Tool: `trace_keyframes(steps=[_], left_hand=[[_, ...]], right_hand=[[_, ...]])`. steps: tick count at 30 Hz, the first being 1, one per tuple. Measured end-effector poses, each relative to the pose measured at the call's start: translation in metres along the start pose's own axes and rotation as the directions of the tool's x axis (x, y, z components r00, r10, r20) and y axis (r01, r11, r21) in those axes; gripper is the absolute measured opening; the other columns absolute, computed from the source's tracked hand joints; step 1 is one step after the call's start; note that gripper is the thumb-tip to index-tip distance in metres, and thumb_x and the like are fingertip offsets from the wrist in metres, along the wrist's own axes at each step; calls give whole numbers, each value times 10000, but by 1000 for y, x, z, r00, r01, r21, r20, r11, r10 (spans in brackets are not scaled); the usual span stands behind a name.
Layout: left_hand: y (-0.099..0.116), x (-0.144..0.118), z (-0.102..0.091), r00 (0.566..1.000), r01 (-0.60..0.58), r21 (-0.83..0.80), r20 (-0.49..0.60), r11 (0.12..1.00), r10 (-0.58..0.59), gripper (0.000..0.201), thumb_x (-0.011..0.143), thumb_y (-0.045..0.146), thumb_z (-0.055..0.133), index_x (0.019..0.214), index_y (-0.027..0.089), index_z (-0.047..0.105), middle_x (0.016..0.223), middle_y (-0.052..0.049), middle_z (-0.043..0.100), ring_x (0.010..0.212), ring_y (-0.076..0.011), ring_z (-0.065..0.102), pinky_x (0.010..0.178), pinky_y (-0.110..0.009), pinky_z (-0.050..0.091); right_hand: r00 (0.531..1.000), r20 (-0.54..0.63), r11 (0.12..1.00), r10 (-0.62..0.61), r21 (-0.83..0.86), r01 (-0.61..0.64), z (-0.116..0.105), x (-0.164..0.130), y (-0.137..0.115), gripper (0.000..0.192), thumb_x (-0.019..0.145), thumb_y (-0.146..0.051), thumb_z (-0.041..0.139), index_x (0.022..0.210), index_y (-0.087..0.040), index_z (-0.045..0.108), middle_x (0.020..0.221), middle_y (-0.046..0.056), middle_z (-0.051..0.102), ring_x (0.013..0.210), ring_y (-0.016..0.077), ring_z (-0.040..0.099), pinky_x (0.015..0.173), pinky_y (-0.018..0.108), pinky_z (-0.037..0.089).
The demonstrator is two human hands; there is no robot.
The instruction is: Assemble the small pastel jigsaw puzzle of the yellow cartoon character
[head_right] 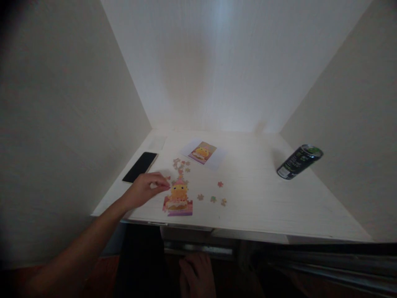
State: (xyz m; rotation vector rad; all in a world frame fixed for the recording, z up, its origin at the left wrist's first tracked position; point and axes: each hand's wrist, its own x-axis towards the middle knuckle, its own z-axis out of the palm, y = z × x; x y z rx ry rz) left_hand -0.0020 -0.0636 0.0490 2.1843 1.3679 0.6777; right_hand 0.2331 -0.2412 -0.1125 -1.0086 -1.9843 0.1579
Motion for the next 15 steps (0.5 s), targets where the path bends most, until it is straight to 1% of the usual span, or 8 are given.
trace_keyframes(steps=[2,3,4,5,7,8,11,15], left_hand=[[12,-26,2,1000,3,-119,-2,993,-4,130,879,256,636,871,199,752,851,-48,703,794,-159,651,720,-263,511],[17,-38,4,1000,12,-149,6,989,-12,139,888,248,624,891,209,757,872,-51,704,809,-161,655,732,-269,516],[20,-48,7,1000,5,-157,16,988,-2,140,888,235,620,887,221,760,877,-47,703,807,-160,658,728,-268,519],[22,-55,10,999,-4,-158,33,987,9,143,888,222,618,896,229,761,885,-46,702,810,-159,660,730,-267,522],[23,-63,15,998,-30,-143,52,989,37,152,890,205,614,916,240,761,898,-45,702,819,-157,663,736,-263,526],[21,-64,17,997,-43,-131,57,990,51,156,893,204,612,925,242,760,904,-45,701,826,-157,663,746,-263,527],[18,-61,20,994,-76,-77,71,994,81,165,904,207,604,947,246,758,929,-51,692,873,-164,654,791,-272,527],[16,-60,23,993,-96,-20,73,995,97,188,906,197,593,1002,247,747,974,-62,651,939,-176,628,849,-293,521]], right_hand=[[999,-23,999,-41,-5,41,-9,31,-5,307,816,-73,533,1072,-203,641,906,73,670,815,196,627,701,365,513],[997,-47,998,-58,-18,57,-13,48,-7,301,822,-79,550,1079,-204,643,929,76,673,849,204,624,747,389,505],[996,-67,998,-56,-44,54,-16,66,-8,296,824,-85,568,1084,-205,644,962,79,678,894,216,621,793,413,492],[998,-59,997,-36,-76,32,-18,82,-8,297,829,-104,591,1104,-206,642,1008,84,681,948,229,614,831,432,476],[999,-41,992,6,-129,-11,-19,111,-6,279,847,-152,614,1114,-224,651,1105,83,680,1066,256,587,897,459,440],[1000,-10,990,17,-142,-18,-18,121,-5,257,857,-177,614,1103,-235,658,1132,76,678,1104,261,574,920,462,424],[995,75,986,59,-160,-46,-13,137,-1,223,881,-215,603,1091,-246,671,1148,56,686,1129,248,568,962,452,395],[994,84,986,65,-157,-52,-11,133,0,222,893,-226,597,1100,-244,677,1175,48,684,1147,244,558,963,434,393]])
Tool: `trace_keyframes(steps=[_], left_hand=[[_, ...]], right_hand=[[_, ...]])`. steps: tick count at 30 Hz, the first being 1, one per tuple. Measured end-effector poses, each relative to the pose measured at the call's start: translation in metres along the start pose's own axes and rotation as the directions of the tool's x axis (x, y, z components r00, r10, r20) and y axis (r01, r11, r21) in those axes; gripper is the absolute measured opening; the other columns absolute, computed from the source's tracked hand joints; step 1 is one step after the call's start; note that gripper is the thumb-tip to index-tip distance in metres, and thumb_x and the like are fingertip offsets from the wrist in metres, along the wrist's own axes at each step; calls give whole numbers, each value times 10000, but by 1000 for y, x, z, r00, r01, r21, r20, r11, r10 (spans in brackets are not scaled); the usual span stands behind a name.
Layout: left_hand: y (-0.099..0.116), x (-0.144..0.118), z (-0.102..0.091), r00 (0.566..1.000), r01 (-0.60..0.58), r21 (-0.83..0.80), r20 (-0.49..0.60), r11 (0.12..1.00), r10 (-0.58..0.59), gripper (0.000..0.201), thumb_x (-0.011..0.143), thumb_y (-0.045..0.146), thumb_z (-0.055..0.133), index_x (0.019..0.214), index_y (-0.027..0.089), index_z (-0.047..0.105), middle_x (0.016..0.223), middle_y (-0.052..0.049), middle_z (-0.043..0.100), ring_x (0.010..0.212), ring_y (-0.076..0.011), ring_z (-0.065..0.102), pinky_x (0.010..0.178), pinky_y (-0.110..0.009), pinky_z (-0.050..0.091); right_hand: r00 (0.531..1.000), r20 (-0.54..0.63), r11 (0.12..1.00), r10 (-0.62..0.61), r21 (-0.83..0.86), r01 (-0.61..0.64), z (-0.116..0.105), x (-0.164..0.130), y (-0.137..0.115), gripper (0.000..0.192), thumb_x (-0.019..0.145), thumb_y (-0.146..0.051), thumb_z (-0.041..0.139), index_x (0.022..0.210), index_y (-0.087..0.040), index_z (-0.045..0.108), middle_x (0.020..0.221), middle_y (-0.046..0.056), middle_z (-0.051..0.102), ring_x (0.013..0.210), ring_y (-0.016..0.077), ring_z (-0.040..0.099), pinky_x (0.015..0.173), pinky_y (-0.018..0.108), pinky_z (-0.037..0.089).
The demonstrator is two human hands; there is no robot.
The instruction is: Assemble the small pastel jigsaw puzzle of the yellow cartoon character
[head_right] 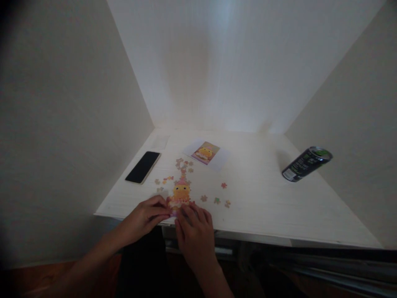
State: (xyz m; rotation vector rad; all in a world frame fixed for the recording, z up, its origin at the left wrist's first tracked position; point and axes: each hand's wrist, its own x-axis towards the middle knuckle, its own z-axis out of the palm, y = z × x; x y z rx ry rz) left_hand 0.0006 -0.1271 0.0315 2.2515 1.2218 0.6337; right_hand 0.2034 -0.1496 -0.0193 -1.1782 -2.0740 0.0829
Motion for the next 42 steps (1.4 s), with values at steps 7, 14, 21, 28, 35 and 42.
trace_keyframes(steps=[7,14,21,28,35,42], left_hand=[[1,-7,4,997,-60,97,-36,993,64,203,941,183,525,994,193,721,1007,-82,606,952,-177,583,866,-307,511],[0,-12,3,986,-151,253,-25,956,163,190,932,169,534,1047,186,685,983,-81,610,937,-192,570,841,-327,517],[-3,-27,27,953,-190,438,-135,879,273,345,894,153,574,1239,147,572,1121,-130,616,990,-248,556,879,-424,495],[-9,-38,39,930,-192,501,-181,844,319,393,881,115,570,1271,155,541,1157,-131,624,1025,-260,567,891,-450,464],[-10,-39,44,925,-180,498,-208,848,318,385,874,112,573,1256,154,548,1182,-139,618,1047,-266,570,897,-454,454],[-5,-36,41,937,-134,469,-228,873,266,340,900,115,535,1235,171,555,1191,-124,615,1063,-258,564,902,-447,460]], right_hand=[[999,43,999,32,-4,-32,-3,0,-1,227,892,-223,595,1098,-246,686,1198,40,678,1163,238,550,965,429,403],[999,15,999,36,5,-36,-2,0,-1,217,895,-240,594,1086,-252,696,1183,38,687,1162,230,557,976,412,397],[997,45,997,70,28,-71,-4,0,-1,177,912,-253,574,1042,-257,694,1214,12,675,1178,235,544,978,420,391],[997,64,997,43,54,-47,-7,-2,-4,239,922,-237,547,1137,-246,652,1244,38,646,1211,239,513,1000,434,400],[980,-86,983,181,2,-181,-32,1,38,273,920,-201,524,1174,-191,623,1192,105,631,1126,250,532,1025,484,398],[959,39,952,279,-143,-271,-52,7,88,227,868,-302,626,1053,-189,694,1144,100,652,1062,284,540,945,480,432]])
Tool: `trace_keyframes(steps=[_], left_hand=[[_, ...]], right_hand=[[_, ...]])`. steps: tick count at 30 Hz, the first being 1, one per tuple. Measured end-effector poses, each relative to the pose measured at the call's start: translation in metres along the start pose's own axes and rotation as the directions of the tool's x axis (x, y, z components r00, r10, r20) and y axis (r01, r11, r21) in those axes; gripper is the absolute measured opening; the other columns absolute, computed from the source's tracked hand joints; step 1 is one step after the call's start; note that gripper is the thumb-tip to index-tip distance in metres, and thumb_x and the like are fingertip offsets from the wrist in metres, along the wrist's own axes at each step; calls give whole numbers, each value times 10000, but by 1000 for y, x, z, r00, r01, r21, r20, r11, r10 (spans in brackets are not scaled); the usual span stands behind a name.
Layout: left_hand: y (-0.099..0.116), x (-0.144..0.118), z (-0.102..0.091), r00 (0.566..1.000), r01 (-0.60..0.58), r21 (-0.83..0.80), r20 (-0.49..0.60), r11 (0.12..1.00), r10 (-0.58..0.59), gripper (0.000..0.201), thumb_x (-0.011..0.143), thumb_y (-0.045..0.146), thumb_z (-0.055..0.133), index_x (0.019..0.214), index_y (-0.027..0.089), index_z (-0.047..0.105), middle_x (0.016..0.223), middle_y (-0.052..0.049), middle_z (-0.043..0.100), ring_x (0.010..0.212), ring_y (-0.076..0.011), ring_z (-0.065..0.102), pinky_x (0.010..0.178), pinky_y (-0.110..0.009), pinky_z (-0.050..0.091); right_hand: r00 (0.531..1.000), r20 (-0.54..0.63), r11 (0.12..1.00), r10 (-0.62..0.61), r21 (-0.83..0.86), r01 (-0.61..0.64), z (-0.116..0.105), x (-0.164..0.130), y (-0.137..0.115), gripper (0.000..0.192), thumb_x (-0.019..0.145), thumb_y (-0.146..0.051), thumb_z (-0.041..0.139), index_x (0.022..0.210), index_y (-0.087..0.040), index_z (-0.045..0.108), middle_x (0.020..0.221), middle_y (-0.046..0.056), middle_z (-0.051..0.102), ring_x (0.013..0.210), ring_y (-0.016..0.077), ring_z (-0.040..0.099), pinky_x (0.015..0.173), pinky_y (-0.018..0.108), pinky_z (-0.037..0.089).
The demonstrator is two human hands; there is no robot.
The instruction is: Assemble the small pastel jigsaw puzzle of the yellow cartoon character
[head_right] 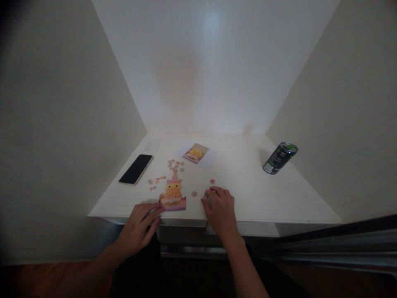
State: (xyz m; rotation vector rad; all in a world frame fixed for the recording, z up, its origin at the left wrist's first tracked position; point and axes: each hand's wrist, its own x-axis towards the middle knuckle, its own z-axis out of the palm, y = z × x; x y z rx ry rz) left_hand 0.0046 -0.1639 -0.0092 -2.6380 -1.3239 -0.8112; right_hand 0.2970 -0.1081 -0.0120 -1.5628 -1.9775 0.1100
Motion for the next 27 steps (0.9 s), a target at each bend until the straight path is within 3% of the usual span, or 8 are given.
trace_keyframes(steps=[6,11,14,18,23,27], left_hand=[[18,14,-2,996,73,-26,-41,997,-74,380,897,151,541,1273,202,532,1338,-131,531,1215,-279,499,988,-461,449],[40,37,3,986,73,-15,151,997,-70,473,922,266,534,1389,231,465,1529,-109,357,1412,-321,300,1127,-542,321],[44,46,8,974,84,16,209,996,-85,479,940,337,521,1404,238,458,1574,-111,274,1434,-327,265,1149,-566,270],[42,48,14,962,80,49,257,996,-90,513,938,415,521,1414,237,452,1536,-121,352,1419,-334,300,1143,-574,275],[40,45,17,964,59,71,255,996,-75,541,923,424,546,1419,232,447,1522,-132,374,1403,-348,319,1124,-589,290],[40,43,16,969,57,52,238,997,-68,543,909,387,572,1415,236,448,1513,-129,385,1402,-343,321,1127,-583,291]], right_hand=[[999,42,995,-2,95,-2,4,3,6,214,890,-263,581,1034,-165,705,1040,118,655,999,260,568,919,432,468],[999,34,989,16,146,-21,6,2,5,199,884,-245,570,1022,-194,703,1004,102,658,984,257,585,900,435,484],[998,36,975,49,217,-55,3,3,10,220,879,-266,571,1049,-192,691,1040,103,653,984,243,597,897,415,497],[994,16,948,109,299,-109,0,15,23,313,852,-273,575,1137,-173,657,1108,115,635,937,216,612,843,377,520],[989,18,961,149,234,-149,5,42,36,447,833,-278,554,1254,-130,593,1113,122,671,901,217,617,878,418,495],[987,84,958,138,242,-155,9,54,37,391,841,-268,533,1205,-168,636,1032,76,711,868,196,624,875,388,486]])
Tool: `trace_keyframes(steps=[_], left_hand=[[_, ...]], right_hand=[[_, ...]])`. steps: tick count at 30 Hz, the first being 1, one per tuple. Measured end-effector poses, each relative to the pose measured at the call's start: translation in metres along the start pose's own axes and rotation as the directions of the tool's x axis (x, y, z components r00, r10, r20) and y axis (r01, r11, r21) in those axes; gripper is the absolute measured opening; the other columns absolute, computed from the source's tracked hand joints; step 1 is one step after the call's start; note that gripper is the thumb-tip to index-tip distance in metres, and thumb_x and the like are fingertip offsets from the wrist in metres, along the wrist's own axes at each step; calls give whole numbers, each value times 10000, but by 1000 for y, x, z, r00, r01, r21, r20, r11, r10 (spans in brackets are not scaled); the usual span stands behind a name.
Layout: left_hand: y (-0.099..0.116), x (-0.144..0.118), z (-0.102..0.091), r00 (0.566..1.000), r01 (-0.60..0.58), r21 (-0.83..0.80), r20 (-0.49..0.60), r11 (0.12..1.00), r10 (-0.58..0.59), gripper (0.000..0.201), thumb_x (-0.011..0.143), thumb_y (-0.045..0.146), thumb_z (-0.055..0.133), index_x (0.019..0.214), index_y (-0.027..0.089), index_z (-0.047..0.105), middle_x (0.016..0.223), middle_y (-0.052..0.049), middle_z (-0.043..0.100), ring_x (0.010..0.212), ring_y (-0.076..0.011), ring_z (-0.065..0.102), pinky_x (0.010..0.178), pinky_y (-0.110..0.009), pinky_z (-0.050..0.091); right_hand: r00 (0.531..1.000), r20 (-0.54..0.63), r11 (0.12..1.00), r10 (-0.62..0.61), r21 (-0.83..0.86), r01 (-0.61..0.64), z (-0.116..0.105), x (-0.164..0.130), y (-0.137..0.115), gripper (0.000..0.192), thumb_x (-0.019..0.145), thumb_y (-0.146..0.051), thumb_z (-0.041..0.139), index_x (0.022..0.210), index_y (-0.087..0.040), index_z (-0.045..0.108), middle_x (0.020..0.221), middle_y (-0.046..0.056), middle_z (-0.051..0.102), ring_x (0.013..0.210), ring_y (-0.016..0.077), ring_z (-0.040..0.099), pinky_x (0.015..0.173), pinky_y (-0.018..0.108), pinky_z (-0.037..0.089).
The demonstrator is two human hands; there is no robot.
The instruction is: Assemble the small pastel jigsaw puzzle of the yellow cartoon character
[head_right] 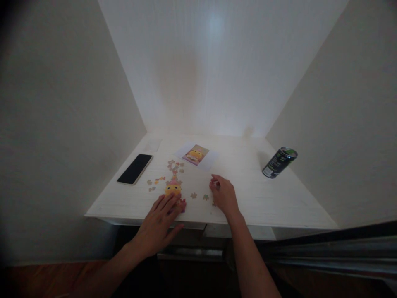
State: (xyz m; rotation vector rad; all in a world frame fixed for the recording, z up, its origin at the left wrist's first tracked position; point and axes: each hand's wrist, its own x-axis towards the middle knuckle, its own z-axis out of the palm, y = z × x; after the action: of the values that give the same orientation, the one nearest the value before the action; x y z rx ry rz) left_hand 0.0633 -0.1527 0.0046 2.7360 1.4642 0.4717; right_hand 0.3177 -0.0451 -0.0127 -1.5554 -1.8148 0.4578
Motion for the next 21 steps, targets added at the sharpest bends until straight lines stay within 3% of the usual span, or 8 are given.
trace_keyframes(steps=[6,9,13,17,21], left_hand=[[2,-2,-2,998,19,-81,-55,997,-24,493,902,358,586,1372,238,494,1505,-134,382,1417,-339,299,1128,-597,289],[-3,-5,-6,993,0,-146,-113,989,-16,435,927,316,553,1352,238,506,1504,-127,386,1417,-306,310,1133,-586,297],[-19,-5,-16,982,-4,-198,-187,980,-34,311,940,243,519,1244,246,589,1422,-92,498,1356,-263,414,1148,-573,292],[-35,4,-22,990,-33,-207,-141,978,4,288,932,253,543,1206,260,629,1452,-85,469,1362,-276,408,1127,-547,343],[-39,12,-20,996,-79,-206,-48,975,71,284,951,284,533,1218,270,628,1478,-79,446,1396,-272,367,1140,-531,331]], right_hand=[[1000,2,999,-29,-22,29,-4,3,0,345,810,-208,547,1119,-125,676,919,82,678,802,176,624,812,337,500],[997,71,992,-9,-125,18,-12,6,-6,322,799,-164,566,1089,-122,700,924,97,693,779,176,645,808,335,502],[991,134,966,20,-260,16,-22,11,-26,239,792,-145,600,965,-166,765,922,107,741,844,228,680,858,377,493],[977,208,999,40,13,-44,-11,14,-53,177,795,-236,653,923,-217,774,907,66,763,833,215,699,797,343,527],[920,389,932,49,314,-182,12,11,-65,266,775,-280,671,1005,-171,746,861,75,760,729,194,704,703,321,553]])
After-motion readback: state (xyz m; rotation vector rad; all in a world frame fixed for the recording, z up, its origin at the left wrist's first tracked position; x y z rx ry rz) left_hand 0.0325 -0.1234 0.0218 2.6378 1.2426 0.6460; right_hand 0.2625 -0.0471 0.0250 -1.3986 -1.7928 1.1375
